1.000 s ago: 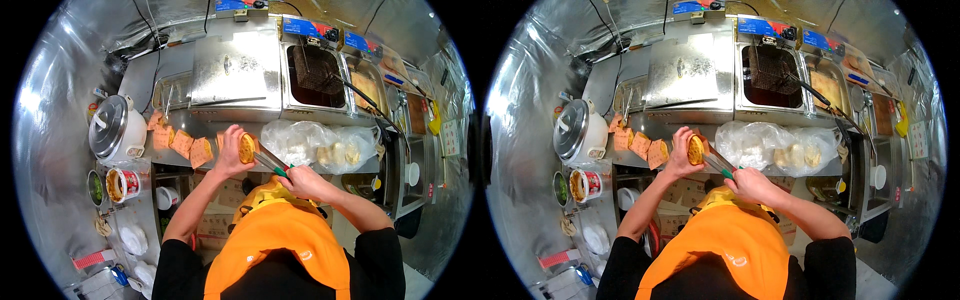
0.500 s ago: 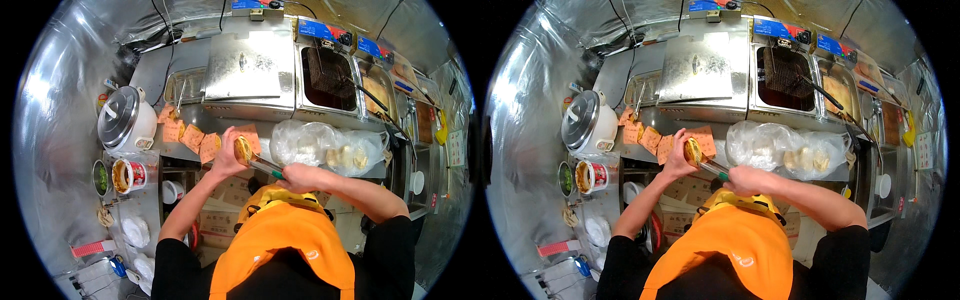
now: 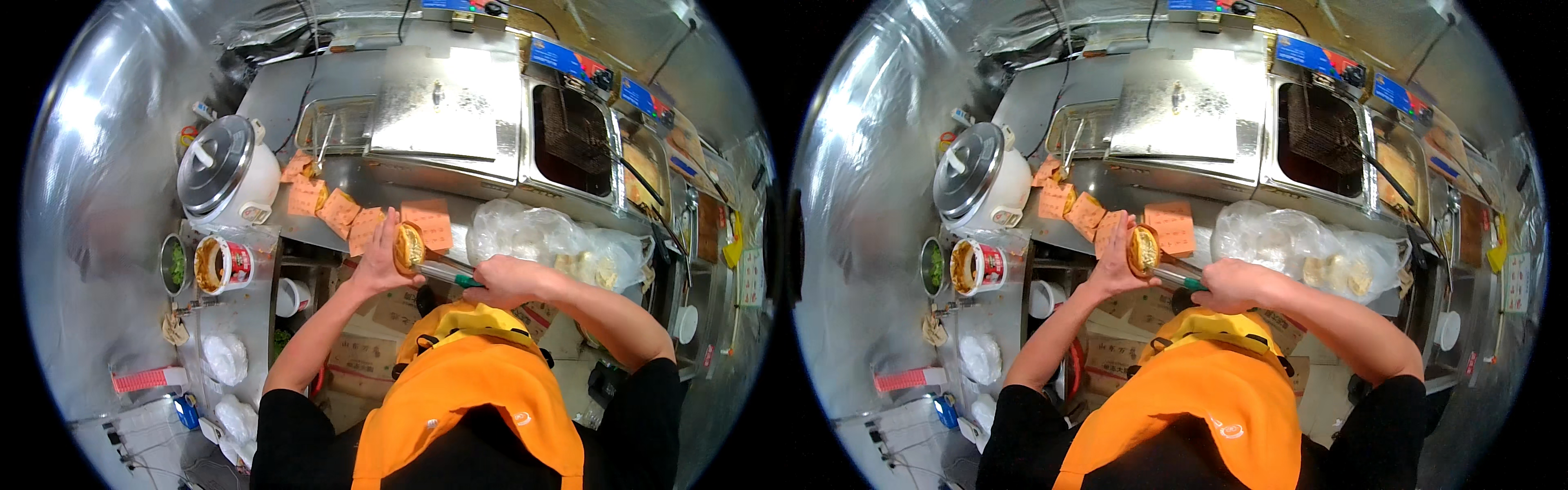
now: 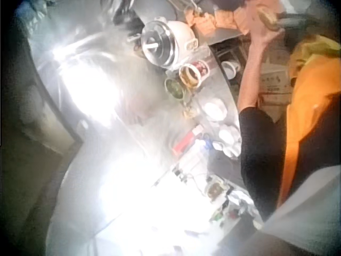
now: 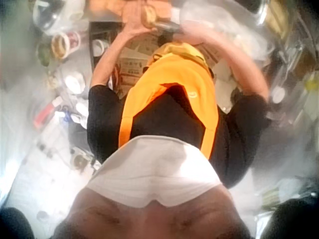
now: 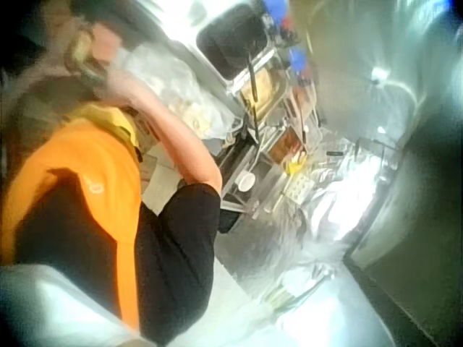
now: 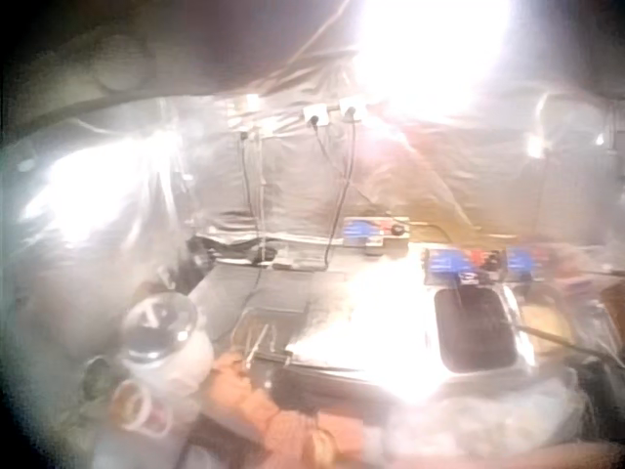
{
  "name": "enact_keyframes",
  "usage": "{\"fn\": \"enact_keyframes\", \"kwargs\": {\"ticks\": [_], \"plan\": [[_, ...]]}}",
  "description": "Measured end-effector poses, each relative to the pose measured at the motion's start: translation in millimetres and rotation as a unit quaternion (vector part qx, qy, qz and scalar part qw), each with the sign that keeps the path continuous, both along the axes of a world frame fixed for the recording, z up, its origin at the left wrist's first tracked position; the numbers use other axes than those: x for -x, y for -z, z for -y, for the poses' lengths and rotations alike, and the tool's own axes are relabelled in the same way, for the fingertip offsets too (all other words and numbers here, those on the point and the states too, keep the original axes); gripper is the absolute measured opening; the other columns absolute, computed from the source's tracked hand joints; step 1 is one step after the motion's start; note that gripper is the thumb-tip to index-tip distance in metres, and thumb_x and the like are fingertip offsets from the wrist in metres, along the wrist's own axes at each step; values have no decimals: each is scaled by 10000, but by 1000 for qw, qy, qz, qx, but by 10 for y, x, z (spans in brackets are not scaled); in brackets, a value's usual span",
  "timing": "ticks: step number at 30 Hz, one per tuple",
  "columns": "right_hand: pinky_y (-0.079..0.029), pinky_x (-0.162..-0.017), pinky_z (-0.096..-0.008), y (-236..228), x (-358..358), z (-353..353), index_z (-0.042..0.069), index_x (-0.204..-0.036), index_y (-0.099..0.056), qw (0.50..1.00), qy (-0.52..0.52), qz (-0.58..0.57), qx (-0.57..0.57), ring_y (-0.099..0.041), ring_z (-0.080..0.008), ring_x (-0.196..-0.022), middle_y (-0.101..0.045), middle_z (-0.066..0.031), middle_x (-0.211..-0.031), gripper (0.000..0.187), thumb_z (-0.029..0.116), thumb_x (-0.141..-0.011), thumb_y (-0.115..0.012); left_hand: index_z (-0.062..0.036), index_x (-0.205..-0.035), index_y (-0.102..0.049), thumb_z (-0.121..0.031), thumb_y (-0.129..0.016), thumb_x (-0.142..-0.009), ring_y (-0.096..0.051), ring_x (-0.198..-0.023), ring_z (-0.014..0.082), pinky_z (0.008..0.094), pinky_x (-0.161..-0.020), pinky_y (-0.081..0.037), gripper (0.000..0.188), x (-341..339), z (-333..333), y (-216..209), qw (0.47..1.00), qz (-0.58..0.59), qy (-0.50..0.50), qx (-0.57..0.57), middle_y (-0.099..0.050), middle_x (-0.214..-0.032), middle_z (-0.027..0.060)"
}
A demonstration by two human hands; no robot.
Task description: The person prepares food items by frying them in a deep fryer, applying sauce to a bun, and adding lettuce and meat filling.
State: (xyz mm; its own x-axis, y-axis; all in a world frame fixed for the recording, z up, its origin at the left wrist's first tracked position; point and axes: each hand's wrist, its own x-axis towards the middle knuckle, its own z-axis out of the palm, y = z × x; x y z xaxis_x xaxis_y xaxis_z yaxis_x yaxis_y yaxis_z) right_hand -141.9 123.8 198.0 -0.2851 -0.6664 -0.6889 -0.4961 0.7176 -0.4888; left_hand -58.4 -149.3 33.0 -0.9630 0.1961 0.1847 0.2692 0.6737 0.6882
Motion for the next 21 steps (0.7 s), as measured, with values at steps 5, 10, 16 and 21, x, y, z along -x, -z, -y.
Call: {"fn": "enact_keyframes", "kwargs": {"ticks": [5, 10, 16, 21], "plan": [[-548, -791, -525, 322, -130, 406, -40, -1105, -689, 998, -20, 5, 60, -677, -471, -832, -700, -287, -860, 436, 370, -973, -621, -1, -1622, -16, -315, -1009, -548, -365, -1438, 462, 499, -1172, -391, 1497, -207, 231, 146, 992, 32, -94, 74, -311, -1562, 287], [-538, -792, -551, 7, -145, 618, -63, -1491, -315, 990, 79, -25, 115, -671, -500, -870, -696, -322, -902, 718, 279, -962, -659, -57, -1635, -42, -294, -987, -601, -392, -1394, 462, 511, -1152, -399, 1421, -433, 1218, 596, 943, 139, -303, -5, -370, -1496, 288], [-531, -831, -492, -34, -53, 392, -70, -1568, -226, 969, 205, -58, 124, -671, -480, -940, -702, -285, -1048, 836, 279, -961, -682, -102, -1653, -31, -407, -984, -569, -426, -1354, 421, 547, -1138, -338, 1474, -186, 1817, 1102, 957, 132, -218, 142, -403, -1485, 216], [-528, -839, -468, -228, -85, 347, -52, -1590, -198, 954, 270, -57, 115, -683, -447, -943, -702, -247, -1083, 867, 288, -966, -693, -82, -1643, -104, -498, -970, -545, -379, -1404, 408, 574, -1170, -257, 1459, 266, 1845, 1183, 960, 95, -209, 163, -369, -1544, 199]]}}
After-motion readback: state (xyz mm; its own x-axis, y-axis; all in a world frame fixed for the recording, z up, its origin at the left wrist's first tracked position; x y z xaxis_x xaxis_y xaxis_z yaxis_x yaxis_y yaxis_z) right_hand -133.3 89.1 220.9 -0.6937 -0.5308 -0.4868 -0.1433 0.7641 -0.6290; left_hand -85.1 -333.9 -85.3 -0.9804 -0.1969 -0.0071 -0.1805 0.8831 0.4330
